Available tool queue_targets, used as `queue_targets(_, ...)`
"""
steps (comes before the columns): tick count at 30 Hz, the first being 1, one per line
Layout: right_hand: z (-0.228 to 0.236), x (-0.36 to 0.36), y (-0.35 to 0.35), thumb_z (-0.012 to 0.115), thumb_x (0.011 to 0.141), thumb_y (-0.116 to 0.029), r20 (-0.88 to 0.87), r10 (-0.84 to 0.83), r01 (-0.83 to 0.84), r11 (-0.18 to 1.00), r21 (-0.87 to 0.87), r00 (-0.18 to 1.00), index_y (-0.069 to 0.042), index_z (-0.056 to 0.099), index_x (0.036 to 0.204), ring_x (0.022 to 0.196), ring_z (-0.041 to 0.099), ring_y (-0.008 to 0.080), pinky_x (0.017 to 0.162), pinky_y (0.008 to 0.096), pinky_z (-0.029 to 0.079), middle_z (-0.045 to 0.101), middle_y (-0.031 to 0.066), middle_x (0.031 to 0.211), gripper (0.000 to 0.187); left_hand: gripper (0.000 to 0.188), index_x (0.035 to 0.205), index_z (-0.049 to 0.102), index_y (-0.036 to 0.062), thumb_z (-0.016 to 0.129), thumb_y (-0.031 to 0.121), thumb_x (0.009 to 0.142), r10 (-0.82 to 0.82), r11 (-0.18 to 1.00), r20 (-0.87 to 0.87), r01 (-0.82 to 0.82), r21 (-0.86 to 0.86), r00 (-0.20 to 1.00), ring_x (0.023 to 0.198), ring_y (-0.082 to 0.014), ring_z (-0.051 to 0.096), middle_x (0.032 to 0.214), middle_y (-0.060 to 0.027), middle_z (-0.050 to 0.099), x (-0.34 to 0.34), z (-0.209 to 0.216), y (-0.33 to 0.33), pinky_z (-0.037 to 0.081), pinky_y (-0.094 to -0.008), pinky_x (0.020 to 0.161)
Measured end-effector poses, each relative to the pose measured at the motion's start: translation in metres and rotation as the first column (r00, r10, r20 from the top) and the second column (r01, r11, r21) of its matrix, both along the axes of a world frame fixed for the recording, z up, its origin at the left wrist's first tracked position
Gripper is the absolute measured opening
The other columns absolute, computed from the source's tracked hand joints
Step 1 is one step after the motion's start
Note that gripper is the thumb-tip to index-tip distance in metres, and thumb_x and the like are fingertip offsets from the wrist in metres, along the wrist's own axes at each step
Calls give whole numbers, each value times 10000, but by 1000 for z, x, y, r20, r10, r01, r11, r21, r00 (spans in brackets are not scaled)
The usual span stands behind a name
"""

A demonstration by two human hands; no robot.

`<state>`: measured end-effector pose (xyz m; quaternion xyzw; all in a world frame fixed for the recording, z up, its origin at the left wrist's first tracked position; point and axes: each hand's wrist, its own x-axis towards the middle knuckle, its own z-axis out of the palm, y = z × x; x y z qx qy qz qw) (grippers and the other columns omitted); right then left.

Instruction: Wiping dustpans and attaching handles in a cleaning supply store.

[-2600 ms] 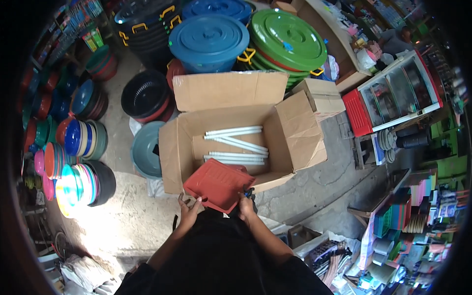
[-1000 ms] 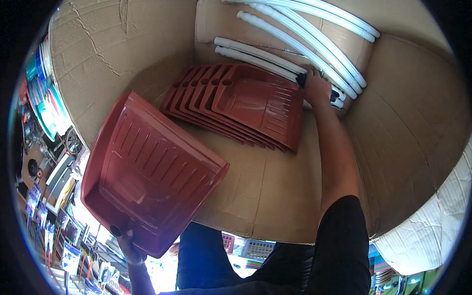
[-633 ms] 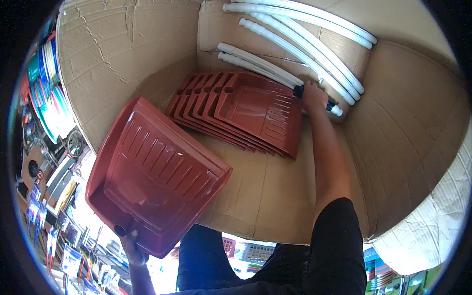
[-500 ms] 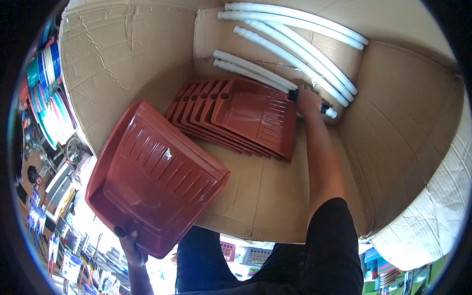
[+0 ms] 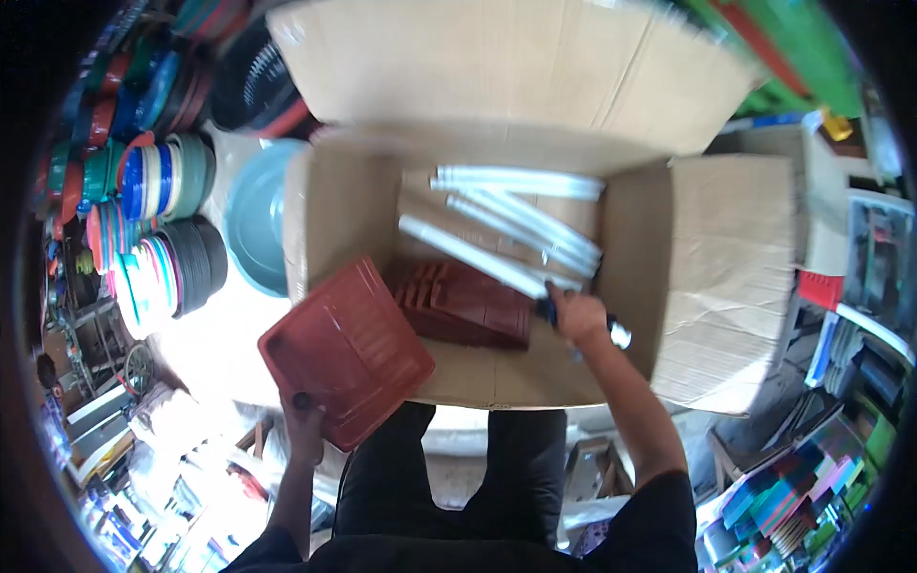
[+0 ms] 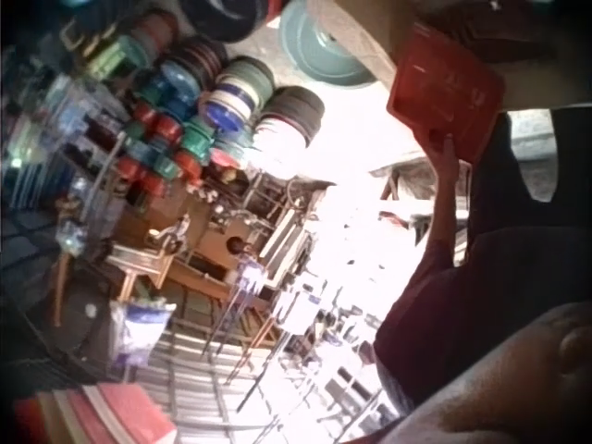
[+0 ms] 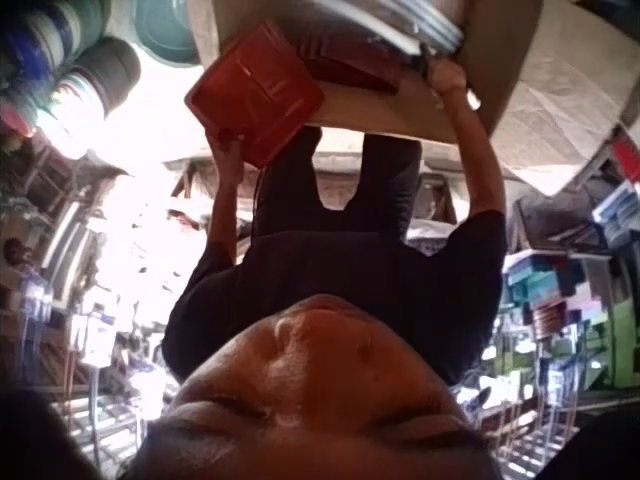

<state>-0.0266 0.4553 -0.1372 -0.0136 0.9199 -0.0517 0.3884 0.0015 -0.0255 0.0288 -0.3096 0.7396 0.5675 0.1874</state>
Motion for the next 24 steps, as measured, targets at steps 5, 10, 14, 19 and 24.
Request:
queue_targets(5,205,11,-21,629,832,-291,-121,-42,49,997,54,992,-239,398,1434,832,688,352,717,463,561,659,180,960,647,866,1501,142,62,504,-98,731,-157,987,-208,159,-5,965,1187,-246,479,1309,-171,396,-35,35,13,453,-332,950)
queue_targets(10,362,35,-50,659,820,-343,-364,-27,46,998,43,931,-190,536,1311,700,671,382,633,484,536,668,182,892,529,892,1508,91,79,535,-71,749,-307,950,-495,294,-108,813,1244,-293,459,1345,-200,392,-74,49,18,428,-385,999)
queue_targets(14,425,52,-76,663,784,-260,-456,-1,33,998,62,890,-181,570,1200,707,680,349,661,459,536,656,120,874,433,851,1476,191,32,601,-35,733,-336,942,-597,251,-224,728,1278,-323,422,1353,-227,394,-101,94,23,349,-401,1073)
queue_targets(19,448,69,-102,659,762,-219,-516,-63,87,996,22,854,-178,592,1165,717,678,350,662,461,538,662,107,879,411,751,1399,275,-23,635,-6,740,-358,934,-642,268,-237,679,1261,-358,446,1343,-237,422,-125,146,19,346,-395,1076)
queue_targets(24,449,77,-122,675,775,-278,-554,-75,122,991,48,829,-172,605,1176,738,677,353,679,459,539,675,109,912,421,634,1246,382,-21,739,57,727,-337,937,-657,171,-304,675,1198,-379,487,1281,-237,459,-130,166,9,386,-414,1028)
